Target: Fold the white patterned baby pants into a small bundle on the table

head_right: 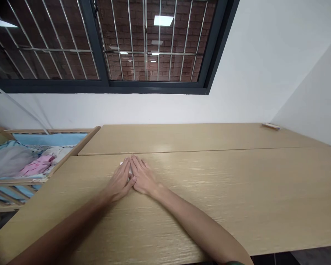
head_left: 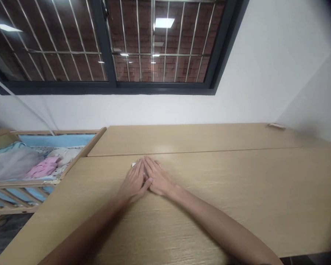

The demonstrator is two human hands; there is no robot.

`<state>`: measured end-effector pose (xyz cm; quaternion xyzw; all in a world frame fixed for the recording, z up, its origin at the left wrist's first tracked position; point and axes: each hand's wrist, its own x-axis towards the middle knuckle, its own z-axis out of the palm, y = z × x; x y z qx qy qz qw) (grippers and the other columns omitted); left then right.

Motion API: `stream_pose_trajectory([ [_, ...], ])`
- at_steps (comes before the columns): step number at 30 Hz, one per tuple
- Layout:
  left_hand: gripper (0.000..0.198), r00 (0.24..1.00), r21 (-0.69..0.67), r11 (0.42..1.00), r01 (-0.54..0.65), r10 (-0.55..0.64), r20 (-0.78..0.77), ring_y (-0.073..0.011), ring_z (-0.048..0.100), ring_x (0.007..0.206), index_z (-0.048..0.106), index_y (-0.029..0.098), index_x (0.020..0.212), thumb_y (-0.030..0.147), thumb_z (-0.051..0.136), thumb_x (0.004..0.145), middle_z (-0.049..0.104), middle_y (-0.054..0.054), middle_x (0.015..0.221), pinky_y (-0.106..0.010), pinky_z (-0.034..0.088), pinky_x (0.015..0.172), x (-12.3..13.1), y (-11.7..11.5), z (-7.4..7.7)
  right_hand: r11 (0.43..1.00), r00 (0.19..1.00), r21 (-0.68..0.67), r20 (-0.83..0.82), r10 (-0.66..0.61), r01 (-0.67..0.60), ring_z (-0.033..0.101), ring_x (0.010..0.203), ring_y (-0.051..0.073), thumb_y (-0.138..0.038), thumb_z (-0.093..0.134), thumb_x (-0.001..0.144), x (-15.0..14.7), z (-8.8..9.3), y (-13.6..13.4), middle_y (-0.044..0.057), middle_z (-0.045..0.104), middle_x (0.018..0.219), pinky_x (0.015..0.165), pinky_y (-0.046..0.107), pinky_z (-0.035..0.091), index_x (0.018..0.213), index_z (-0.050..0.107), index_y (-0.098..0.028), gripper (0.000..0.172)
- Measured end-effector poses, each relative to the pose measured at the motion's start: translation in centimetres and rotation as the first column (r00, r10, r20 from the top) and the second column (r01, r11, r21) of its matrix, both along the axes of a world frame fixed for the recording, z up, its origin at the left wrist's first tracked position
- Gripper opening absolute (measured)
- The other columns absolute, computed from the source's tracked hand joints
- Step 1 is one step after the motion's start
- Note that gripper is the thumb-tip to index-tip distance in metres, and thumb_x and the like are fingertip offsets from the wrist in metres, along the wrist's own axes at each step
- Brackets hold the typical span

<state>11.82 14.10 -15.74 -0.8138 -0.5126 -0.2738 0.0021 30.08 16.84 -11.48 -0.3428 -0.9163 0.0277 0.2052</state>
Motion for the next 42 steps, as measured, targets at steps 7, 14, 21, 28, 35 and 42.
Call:
stream_pose_trajectory([
  [7, 0.081, 0.978, 0.020, 0.999, -0.046, 0.049, -0.204, -0.0332, 0.018, 0.152, 0.016, 0.002, 0.157, 0.060, 0.029, 0.102, 0.023, -0.026, 0.161, -0.052, 0.026, 0.121, -1.1, -0.3, -2.3, 0.982, 0.998, -0.186, 0.064, -0.018, 0.029, 0.020, 0.153, 0.028, -0.048, 0.021, 0.105, 1.8, -2.2, 0.7, 0.017, 0.027, 0.162, 0.125, 0.050, 0.014, 0.158, 0.024, -0.008, 0.067],
  [14, 0.081, 0.962, 0.074, 0.997, -0.021, 0.041, -0.271, -0.0354, 0.022, 0.150, 0.013, 0.003, 0.158, 0.058, 0.033, 0.102, 0.025, -0.025, 0.161, -0.052, 0.028, 0.118, -3.3, -1.4, -1.6, 0.962, 0.997, -0.267, 0.063, -0.040, 0.055, 0.013, 0.154, 0.028, -0.054, 0.020, 0.105, 4.4, -0.5, 0.1, 0.019, 0.018, 0.165, 0.125, 0.048, 0.013, 0.159, 0.020, -0.005, 0.073],
  [21, 0.065, 0.959, 0.071, 0.996, 0.055, -0.033, -0.282, -0.0346, 0.045, 0.138, 0.044, 0.007, 0.146, 0.054, 0.039, 0.101, 0.049, -0.025, 0.147, -0.049, 0.038, 0.109, -2.8, -1.7, -0.2, 0.970, 0.989, -0.203, 0.036, 0.145, -0.135, 0.037, 0.143, 0.032, -0.052, 0.048, 0.097, 4.9, 1.1, 0.8, 0.020, 0.042, 0.154, 0.118, 0.050, 0.025, 0.153, 0.037, -0.013, 0.069],
  [28, 0.035, 0.999, -0.050, 0.999, -0.018, 0.020, 0.046, -0.0322, 0.061, 0.119, 0.064, 0.016, 0.121, 0.028, 0.048, 0.092, 0.066, -0.017, 0.128, -0.050, 0.044, 0.103, -2.6, 0.1, 1.2, 0.970, 0.986, -0.223, -0.153, 0.063, -0.097, 0.058, 0.118, 0.028, -0.016, 0.054, 0.083, 3.6, -0.5, 2.8, 0.014, 0.066, 0.124, 0.105, 0.047, 0.036, 0.124, 0.058, -0.016, 0.041],
  [35, 0.039, 0.849, -0.296, 0.955, 0.023, 0.138, 0.511, -0.0261, 0.071, 0.093, 0.054, 0.017, 0.114, 0.050, 0.053, 0.093, 0.073, -0.010, 0.105, -0.037, 0.056, 0.077, -2.8, -0.7, 4.8, 0.823, 0.802, -0.535, -0.568, -0.183, -0.191, 0.062, 0.088, 0.020, -0.038, 0.063, 0.087, 2.4, 4.1, 5.5, 0.003, 0.064, 0.097, 0.076, 0.031, 0.049, 0.123, 0.046, -0.020, 0.043],
  [42, 0.047, 0.906, -0.491, 0.863, -0.118, 0.296, 0.302, -0.0262, 0.070, 0.076, 0.048, 0.017, 0.117, 0.050, 0.060, 0.086, 0.072, -0.007, 0.084, -0.033, 0.050, 0.065, -0.8, -1.3, 2.7, 0.736, 0.909, -0.677, -0.311, -0.277, -0.008, 0.061, 0.075, 0.017, -0.032, 0.076, 0.080, 1.4, 1.8, 8.2, 0.003, 0.065, 0.092, 0.063, 0.026, 0.047, 0.120, 0.049, -0.018, 0.050],
])
